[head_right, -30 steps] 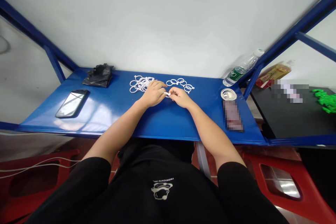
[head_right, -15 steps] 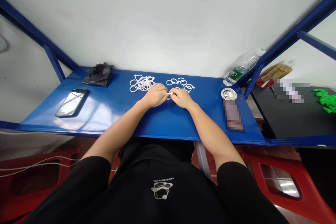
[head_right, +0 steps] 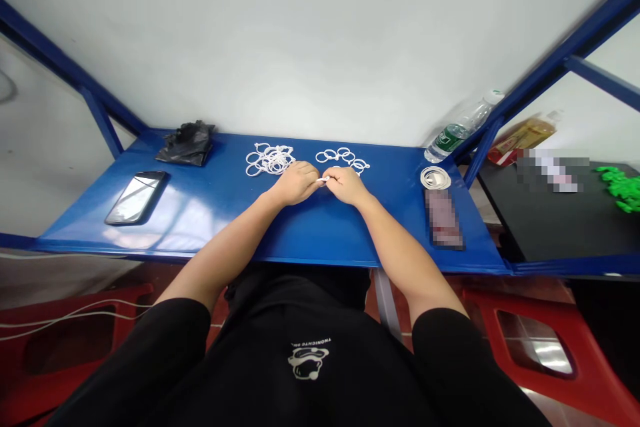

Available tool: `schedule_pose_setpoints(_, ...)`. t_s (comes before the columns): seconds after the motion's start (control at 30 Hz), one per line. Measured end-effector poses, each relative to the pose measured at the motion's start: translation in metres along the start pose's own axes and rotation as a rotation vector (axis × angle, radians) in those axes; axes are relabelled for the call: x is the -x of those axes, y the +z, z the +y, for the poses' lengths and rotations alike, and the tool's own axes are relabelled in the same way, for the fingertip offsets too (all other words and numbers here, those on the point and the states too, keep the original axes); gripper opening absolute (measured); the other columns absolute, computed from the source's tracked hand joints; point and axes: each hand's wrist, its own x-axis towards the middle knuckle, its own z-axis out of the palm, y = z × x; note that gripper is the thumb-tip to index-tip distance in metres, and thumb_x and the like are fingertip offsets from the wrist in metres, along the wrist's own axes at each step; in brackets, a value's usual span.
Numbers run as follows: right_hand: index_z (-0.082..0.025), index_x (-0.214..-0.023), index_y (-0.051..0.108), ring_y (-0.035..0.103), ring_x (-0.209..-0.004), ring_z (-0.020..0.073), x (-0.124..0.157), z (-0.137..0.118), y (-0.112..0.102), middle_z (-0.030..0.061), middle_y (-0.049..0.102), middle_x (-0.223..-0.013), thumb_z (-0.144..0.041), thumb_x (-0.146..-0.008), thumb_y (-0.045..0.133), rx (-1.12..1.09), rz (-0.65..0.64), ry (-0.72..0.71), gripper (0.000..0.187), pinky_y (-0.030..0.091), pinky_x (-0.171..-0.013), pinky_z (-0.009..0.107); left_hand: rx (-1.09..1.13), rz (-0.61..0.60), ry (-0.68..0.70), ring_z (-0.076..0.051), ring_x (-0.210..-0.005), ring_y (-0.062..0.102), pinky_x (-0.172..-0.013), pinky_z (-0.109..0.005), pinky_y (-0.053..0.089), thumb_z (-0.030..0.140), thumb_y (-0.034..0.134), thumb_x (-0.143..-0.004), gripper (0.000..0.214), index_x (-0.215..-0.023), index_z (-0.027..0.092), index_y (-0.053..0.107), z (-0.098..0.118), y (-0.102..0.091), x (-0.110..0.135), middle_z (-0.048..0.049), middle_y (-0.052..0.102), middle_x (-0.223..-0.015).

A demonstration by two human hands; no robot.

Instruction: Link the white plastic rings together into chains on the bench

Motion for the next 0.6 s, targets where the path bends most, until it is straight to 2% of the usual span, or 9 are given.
schedule_pose_setpoints(0.13, -0.020, -0.088, 0.076, 0.064, -0.073, 0.0198, 0.001, 0.006, 0.001, 0.0022, 0.073, -0.077, -0.021, -0.089, 0.049, 0.041, 0.045, 0.053, 0.027, 0.045, -0.073, 0.030, 0.026, 0.063, -0.019, -0.027, -0.107, 0.065, -0.096, -0.045, 0.048, 0.046, 0.048, -0.110, 0.037, -0.101, 0.022, 0.074, 0.000, -0.003, 0.000, -0.0110, 0.075, -0.109)
schedule_pose_setpoints(0.23, -0.022, -0.119, 0.077, 0.066, -0.073, 0.0200, 0.002, 0.006, 0.004, 0.0013, 0.074, -0.079, -0.025, -0.095, 0.049, 0.023, 0.051, 0.064, 0.036, 0.049, -0.077, 0.031, 0.062, 0.137, -0.061, -0.026, -0.112, 0.066, -0.100, -0.046, 0.048, 0.041, 0.049, -0.110, 0.031, -0.104, 0.024, 0.074, -0.005, -0.006, -0.001, -0.0106, 0.076, -0.114)
schedule_pose_setpoints(0.3, -0.023, -0.143, 0.066, 0.068, -0.077, 0.0205, 0.002, 0.004, 0.003, 0.0011, 0.076, -0.083, -0.026, -0.097, 0.051, 0.031, 0.063, 0.067, 0.049, 0.051, -0.081, 0.032, 0.078, 0.199, -0.106, -0.026, -0.111, 0.067, -0.101, -0.047, 0.048, 0.042, 0.053, -0.108, 0.028, -0.102, 0.023, 0.074, -0.012, -0.008, 0.000, -0.0105, 0.076, -0.115)
schedule_pose_setpoints(0.37, -0.024, -0.154, 0.057, 0.071, -0.085, 0.0219, 0.001, 0.004, -0.003, 0.0021, 0.079, -0.090, -0.024, -0.097, 0.054, 0.093, 0.086, 0.105, 0.058, 0.052, -0.085, 0.033, 0.078, 0.284, -0.193, -0.025, -0.111, 0.067, -0.101, -0.047, 0.048, 0.041, 0.055, -0.107, 0.027, -0.098, 0.023, 0.073, -0.025, -0.011, 0.002, -0.0101, 0.076, -0.115)
schedule_pose_setpoints(0.47, -0.026, -0.145, 0.067, 0.073, -0.094, 0.0250, 0.001, 0.013, -0.025, 0.0046, 0.082, -0.101, -0.026, -0.097, 0.056, 0.243, 0.126, 0.227, 0.050, 0.052, -0.089, 0.036, 0.033, 0.436, -0.392, -0.026, -0.114, 0.065, -0.104, -0.049, 0.046, 0.043, 0.056, -0.107, 0.029, -0.092, 0.022, 0.070, -0.049, -0.017, 0.011, -0.0099, 0.075, -0.115)
schedule_pose_setpoints(0.6, -0.025, -0.132, 0.076, 0.074, -0.096, 0.0257, 0.006, 0.040, -0.064, 0.0058, 0.083, -0.107, -0.026, -0.093, 0.062, 0.329, 0.151, 0.383, 0.041, 0.053, -0.088, 0.037, -0.060, 0.572, -0.607, -0.027, -0.111, 0.061, -0.100, -0.052, 0.043, 0.060, 0.061, -0.104, 0.045, -0.085, 0.020, 0.069, -0.074, -0.025, 0.025, -0.0111, 0.074, -0.115)
